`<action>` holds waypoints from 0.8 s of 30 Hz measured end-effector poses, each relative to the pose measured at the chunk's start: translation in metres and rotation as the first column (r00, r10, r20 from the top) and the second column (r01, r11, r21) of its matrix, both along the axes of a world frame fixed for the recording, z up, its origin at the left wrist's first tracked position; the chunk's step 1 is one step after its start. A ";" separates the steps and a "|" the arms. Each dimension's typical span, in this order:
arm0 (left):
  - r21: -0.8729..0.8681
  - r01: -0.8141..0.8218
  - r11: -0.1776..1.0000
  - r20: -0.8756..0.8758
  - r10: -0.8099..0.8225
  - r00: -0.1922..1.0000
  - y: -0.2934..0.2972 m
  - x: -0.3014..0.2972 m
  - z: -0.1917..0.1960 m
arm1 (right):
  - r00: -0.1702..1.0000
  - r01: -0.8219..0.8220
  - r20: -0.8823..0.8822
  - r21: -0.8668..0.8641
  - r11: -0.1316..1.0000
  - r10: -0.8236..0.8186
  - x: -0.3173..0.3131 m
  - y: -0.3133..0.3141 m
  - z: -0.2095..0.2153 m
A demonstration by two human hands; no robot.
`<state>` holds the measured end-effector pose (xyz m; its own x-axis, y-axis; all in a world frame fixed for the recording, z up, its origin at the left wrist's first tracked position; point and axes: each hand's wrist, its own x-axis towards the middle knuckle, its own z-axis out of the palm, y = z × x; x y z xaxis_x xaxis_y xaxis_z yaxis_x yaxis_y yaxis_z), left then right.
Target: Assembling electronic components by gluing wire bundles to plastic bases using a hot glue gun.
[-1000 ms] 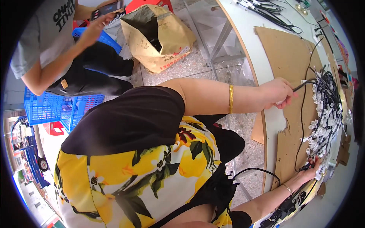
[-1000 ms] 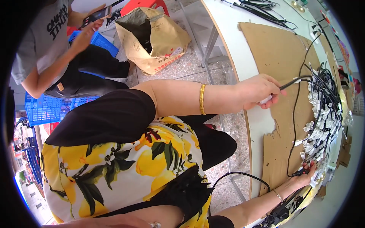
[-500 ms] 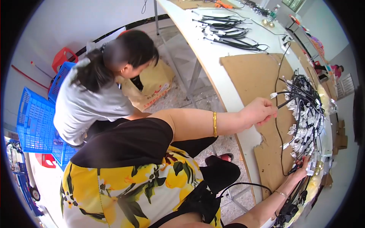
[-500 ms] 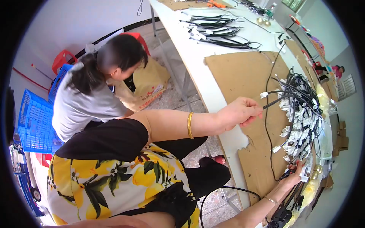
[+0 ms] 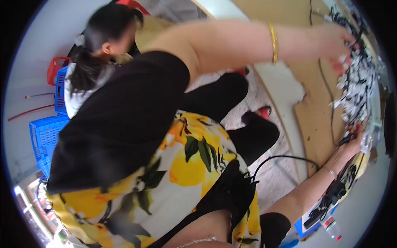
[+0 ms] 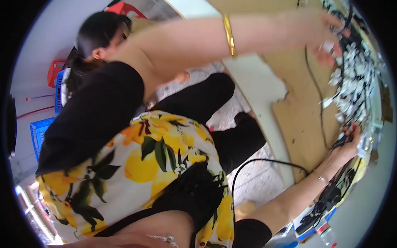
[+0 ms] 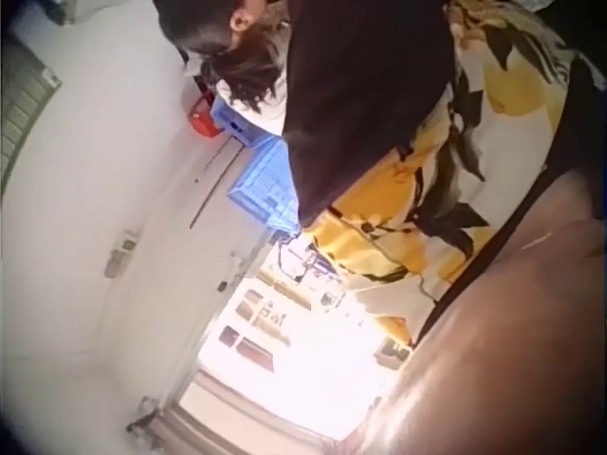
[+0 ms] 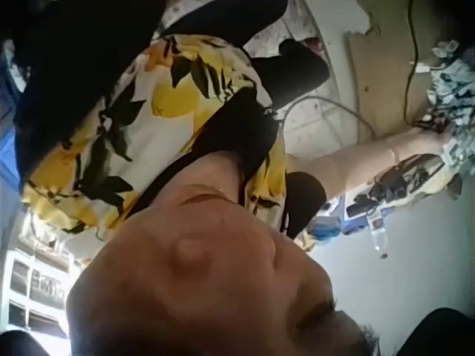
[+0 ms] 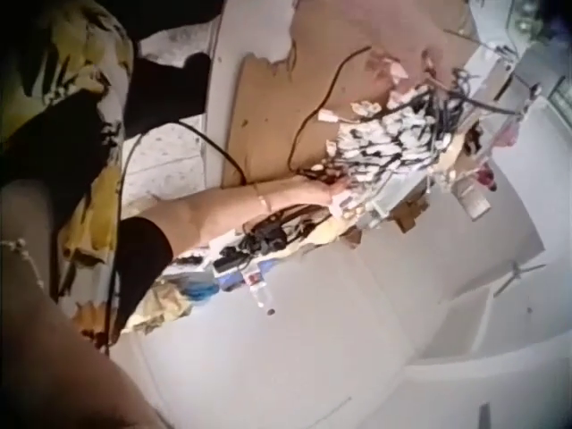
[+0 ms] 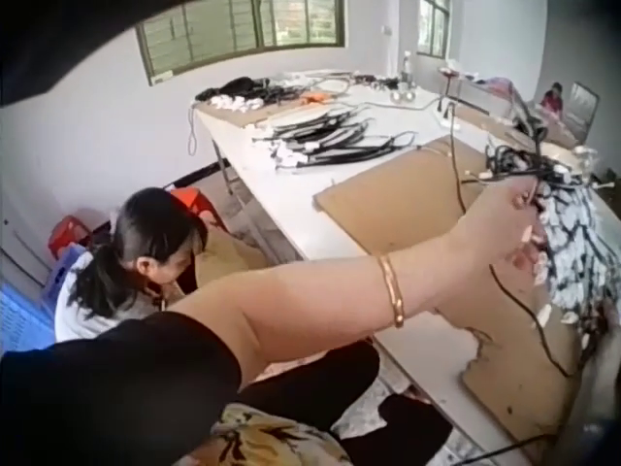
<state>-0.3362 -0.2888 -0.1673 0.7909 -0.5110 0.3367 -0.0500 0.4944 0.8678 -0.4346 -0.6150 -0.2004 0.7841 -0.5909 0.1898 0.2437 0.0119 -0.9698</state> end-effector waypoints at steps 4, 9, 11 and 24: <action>0.107 -0.047 0.993 0.081 0.038 0.996 0.007 0.003 0.001 | 1.000 -0.005 0.003 0.038 0.999 0.005 -0.006 -0.050 -0.014; 0.289 -0.180 0.940 0.186 0.130 0.974 0.022 0.019 -0.010 | 1.000 0.012 -0.023 0.069 0.998 -0.011 -0.008 -0.034 -0.015; 0.164 -0.057 0.985 0.114 0.038 0.993 0.019 0.025 -0.016 | 0.999 -0.022 -0.031 0.049 0.999 0.024 -0.009 -0.037 -0.013; 0.051 -0.103 0.993 -0.082 0.107 0.991 -0.017 -0.002 -0.006 | 0.992 0.120 -0.031 0.028 0.992 -0.119 -0.018 0.026 -0.001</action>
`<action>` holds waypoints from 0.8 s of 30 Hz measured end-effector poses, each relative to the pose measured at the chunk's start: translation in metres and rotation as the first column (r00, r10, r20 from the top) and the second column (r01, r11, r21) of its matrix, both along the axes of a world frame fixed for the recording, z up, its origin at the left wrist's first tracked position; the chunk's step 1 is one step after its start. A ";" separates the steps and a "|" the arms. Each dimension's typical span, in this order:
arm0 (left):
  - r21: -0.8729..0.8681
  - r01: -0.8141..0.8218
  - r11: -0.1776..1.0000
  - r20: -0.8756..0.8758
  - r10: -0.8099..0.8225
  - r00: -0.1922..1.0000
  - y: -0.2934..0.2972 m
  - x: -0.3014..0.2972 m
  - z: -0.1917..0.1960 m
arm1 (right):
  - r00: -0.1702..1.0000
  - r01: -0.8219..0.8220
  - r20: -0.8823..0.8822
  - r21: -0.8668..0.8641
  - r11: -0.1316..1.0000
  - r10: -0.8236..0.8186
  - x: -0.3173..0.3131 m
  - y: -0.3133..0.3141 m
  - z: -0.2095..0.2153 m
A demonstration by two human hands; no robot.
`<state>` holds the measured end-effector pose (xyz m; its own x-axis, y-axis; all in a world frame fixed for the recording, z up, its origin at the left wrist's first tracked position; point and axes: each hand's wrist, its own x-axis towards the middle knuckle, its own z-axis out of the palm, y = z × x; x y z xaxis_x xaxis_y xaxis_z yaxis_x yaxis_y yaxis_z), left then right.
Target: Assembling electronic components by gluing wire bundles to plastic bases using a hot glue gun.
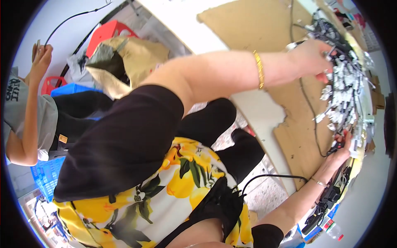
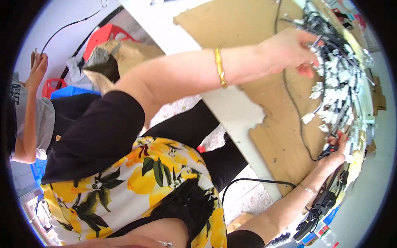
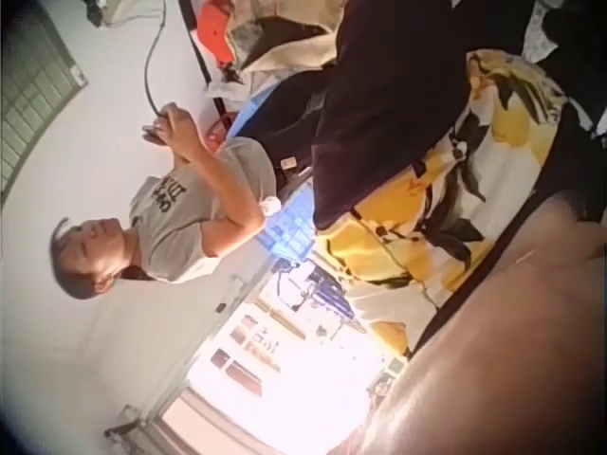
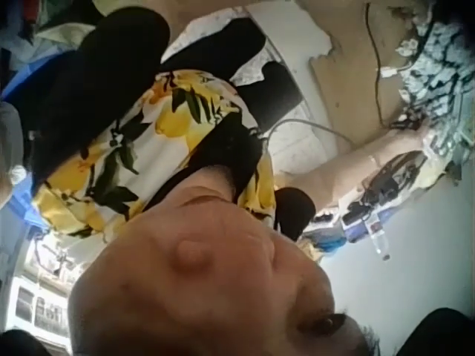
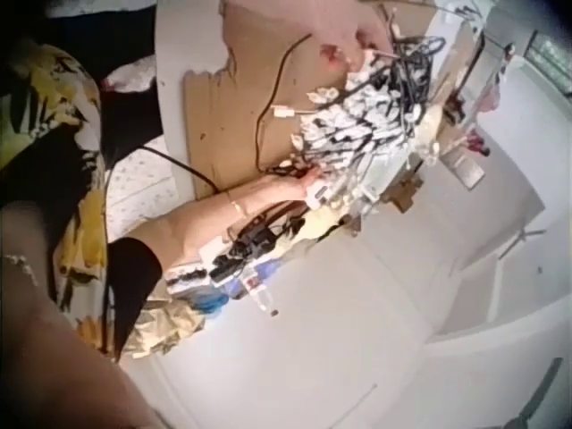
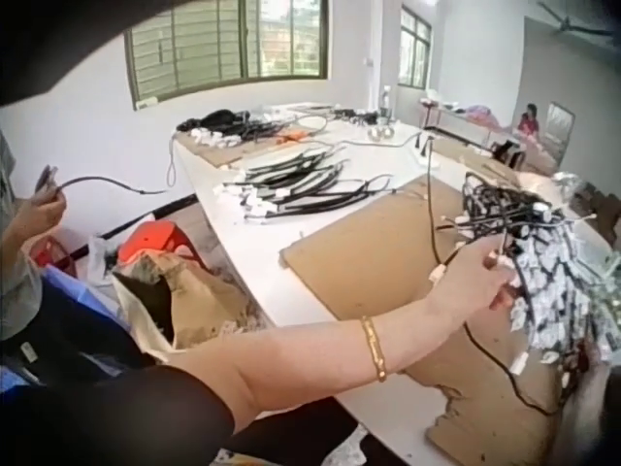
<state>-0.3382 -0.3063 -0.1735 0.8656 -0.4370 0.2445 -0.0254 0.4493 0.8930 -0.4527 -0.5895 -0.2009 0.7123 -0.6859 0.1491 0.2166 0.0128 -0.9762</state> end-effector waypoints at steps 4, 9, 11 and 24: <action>0.070 -0.028 0.997 0.028 0.026 0.999 -0.007 -0.012 0.012 | 1.000 -0.022 -0.018 -0.005 1.000 0.022 -0.005 0.021 0.012; 0.076 0.035 0.997 -0.022 -0.033 0.999 -0.019 -0.010 0.015 | 1.000 0.010 -0.006 -0.011 1.000 -0.010 -0.007 0.023 0.016; 0.069 0.044 0.997 0.007 -0.044 0.999 -0.022 -0.009 0.018 | 1.000 0.002 0.001 -0.014 1.000 -0.002 -0.006 0.022 0.014; 0.061 0.026 0.998 0.103 -0.032 0.994 -0.023 0.005 0.005 | 1.000 -0.001 0.023 -0.073 0.997 0.003 -0.007 0.024 0.014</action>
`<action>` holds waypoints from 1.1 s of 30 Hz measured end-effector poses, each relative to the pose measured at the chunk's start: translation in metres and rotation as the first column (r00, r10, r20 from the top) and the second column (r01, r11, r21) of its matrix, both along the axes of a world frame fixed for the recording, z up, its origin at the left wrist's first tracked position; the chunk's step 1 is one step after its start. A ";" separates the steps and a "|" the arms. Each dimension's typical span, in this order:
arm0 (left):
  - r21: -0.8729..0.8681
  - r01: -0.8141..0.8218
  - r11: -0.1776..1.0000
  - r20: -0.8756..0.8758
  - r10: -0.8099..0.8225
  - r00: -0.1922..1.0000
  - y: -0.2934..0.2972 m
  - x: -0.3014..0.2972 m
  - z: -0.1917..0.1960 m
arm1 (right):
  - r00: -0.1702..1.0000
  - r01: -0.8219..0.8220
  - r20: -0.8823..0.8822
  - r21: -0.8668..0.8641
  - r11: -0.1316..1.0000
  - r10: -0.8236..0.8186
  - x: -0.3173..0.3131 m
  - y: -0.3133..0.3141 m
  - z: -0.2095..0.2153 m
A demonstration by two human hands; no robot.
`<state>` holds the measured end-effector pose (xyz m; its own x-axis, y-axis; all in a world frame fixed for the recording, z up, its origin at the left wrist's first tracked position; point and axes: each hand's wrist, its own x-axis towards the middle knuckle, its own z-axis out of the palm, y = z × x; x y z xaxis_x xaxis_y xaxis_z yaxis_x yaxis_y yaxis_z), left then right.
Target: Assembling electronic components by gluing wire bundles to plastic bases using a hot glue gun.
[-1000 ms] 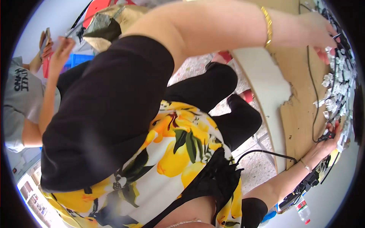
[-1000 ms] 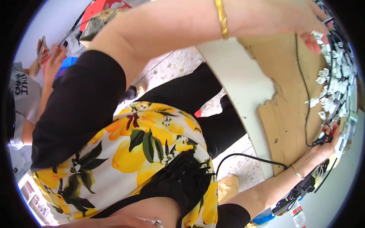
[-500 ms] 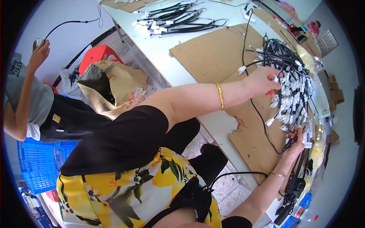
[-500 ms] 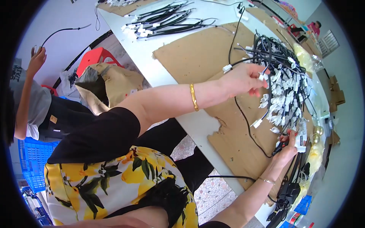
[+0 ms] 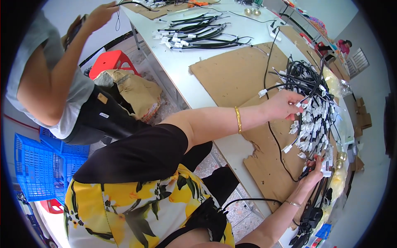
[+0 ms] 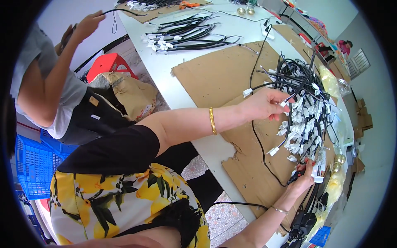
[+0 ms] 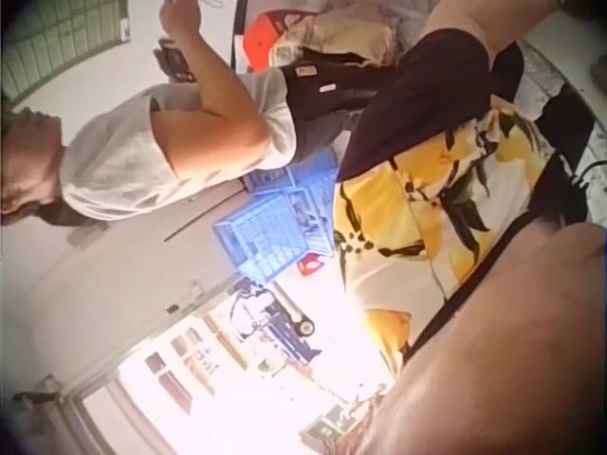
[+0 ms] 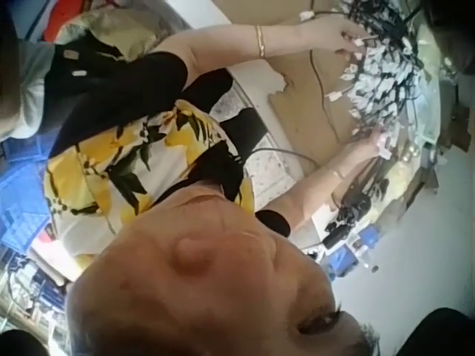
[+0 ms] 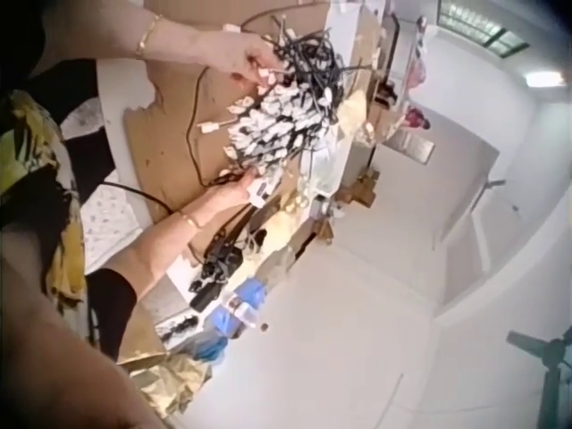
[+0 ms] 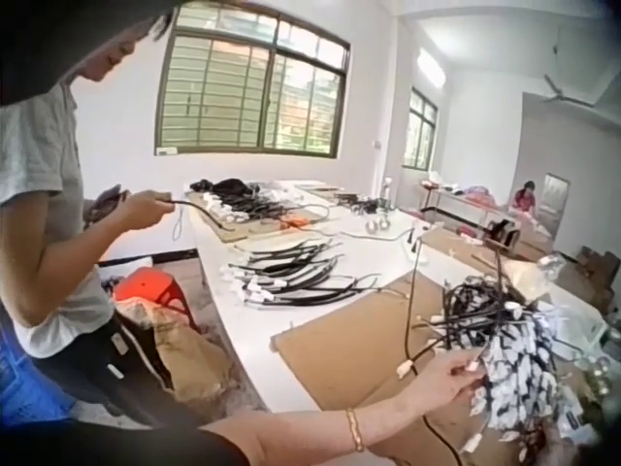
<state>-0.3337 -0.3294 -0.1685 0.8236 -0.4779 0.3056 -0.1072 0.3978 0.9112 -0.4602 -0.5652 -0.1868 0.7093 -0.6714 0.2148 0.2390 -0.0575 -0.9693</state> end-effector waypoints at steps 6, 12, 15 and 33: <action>-0.080 0.032 0.996 -0.052 -0.036 0.998 0.004 -0.003 -0.009 | 0.998 -0.059 -0.001 0.013 0.998 0.059 0.000 -0.011 -0.007; -0.095 0.009 0.995 -0.097 -0.018 0.995 0.005 -0.001 -0.014 | 0.997 -0.071 -0.013 0.002 0.997 0.071 -0.003 -0.013 -0.004; -0.041 -0.011 0.999 -0.070 0.009 0.998 0.006 0.000 -0.016 | 0.999 -0.053 0.001 0.007 0.999 0.053 -0.003 -0.007 -0.001; 0.191 0.066 0.979 0.050 -0.077 0.996 0.002 -0.004 -0.027 | 0.999 -0.034 0.036 -0.097 0.995 0.038 -0.003 0.013 0.015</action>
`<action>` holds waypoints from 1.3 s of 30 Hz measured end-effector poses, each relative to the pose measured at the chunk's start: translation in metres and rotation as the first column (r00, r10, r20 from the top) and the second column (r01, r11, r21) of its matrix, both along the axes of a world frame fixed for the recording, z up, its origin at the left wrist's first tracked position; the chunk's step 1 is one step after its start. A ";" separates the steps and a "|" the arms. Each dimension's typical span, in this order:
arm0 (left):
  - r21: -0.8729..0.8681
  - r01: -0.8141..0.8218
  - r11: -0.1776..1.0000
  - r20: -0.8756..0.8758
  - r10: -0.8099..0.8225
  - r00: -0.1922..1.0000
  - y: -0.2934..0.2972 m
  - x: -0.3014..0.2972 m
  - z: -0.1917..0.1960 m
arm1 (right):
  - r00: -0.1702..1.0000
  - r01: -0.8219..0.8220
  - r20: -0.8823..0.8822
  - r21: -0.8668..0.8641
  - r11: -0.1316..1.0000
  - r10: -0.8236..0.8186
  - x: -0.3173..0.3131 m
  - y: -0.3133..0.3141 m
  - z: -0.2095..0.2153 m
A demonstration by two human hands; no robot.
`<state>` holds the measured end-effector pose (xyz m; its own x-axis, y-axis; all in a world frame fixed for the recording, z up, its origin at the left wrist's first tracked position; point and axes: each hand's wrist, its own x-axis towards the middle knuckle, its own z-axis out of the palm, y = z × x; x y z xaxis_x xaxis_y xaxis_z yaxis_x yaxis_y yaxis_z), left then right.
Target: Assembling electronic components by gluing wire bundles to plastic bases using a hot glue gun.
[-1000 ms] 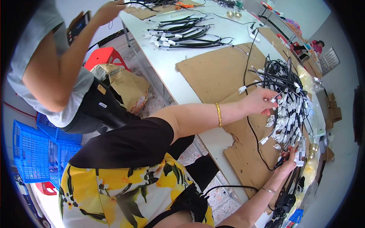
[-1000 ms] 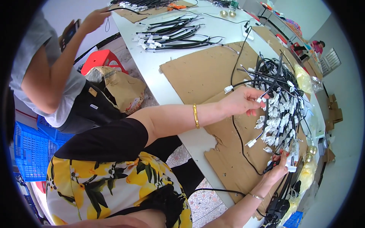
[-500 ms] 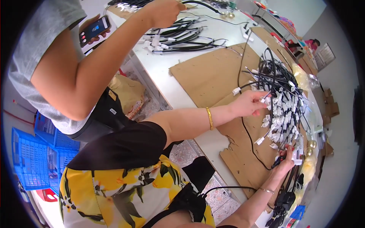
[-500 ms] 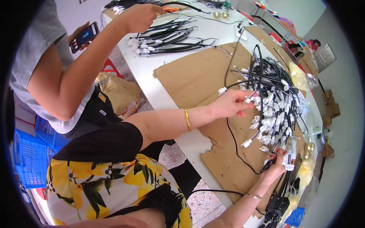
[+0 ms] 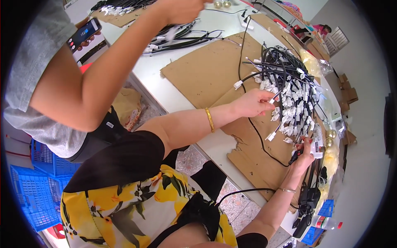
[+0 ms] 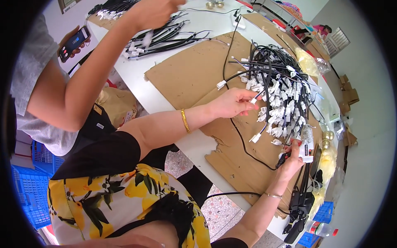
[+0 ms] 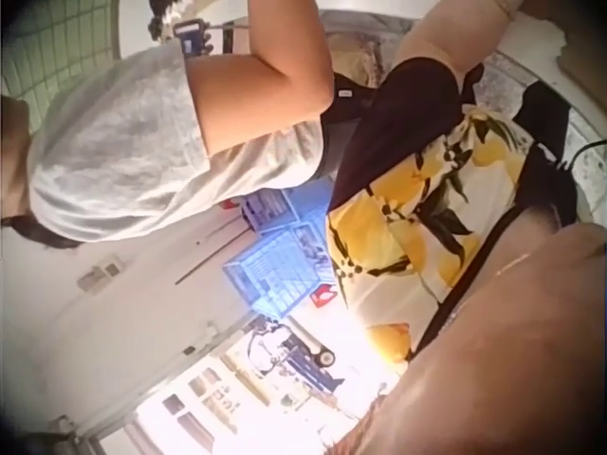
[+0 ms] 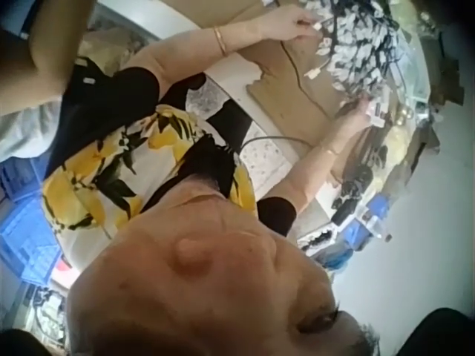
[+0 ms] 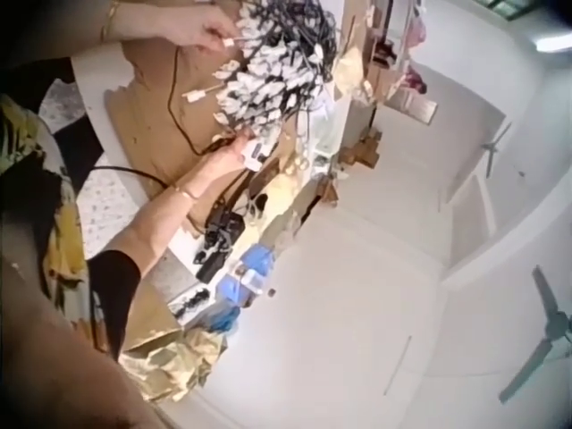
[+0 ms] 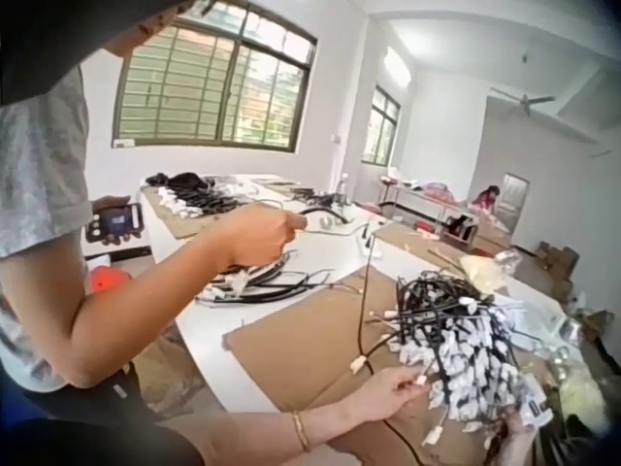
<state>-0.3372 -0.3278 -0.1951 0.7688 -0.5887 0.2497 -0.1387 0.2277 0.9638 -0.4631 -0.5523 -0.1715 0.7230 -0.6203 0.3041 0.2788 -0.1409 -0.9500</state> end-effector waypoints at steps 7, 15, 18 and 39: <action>0.001 -0.013 1.000 0.001 0.013 1.000 -0.004 -0.001 0.001 | 1.000 0.019 0.012 -0.089 0.996 -0.018 0.006 0.000 0.020; 0.043 0.030 0.999 -0.006 -0.030 1.000 -0.002 0.000 -0.002 | 0.999 0.032 0.018 -0.183 0.983 -0.029 0.017 0.018 0.057; 0.013 0.043 0.999 -0.030 -0.042 0.999 -0.004 0.003 -0.004 | 0.995 -0.044 0.081 -0.196 0.980 0.061 0.016 0.027 0.063; 0.055 -0.208 0.977 0.025 0.207 0.978 0.002 0.003 0.002 | 0.866 -0.459 -0.295 -0.142 0.877 0.405 -0.004 0.066 0.020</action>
<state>-0.3338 -0.3261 -0.1930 0.8713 -0.4303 0.2360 -0.1954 0.1370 0.9711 -0.4667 -0.4865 -0.1515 0.9714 -0.1731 0.1624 0.1149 -0.2557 -0.9599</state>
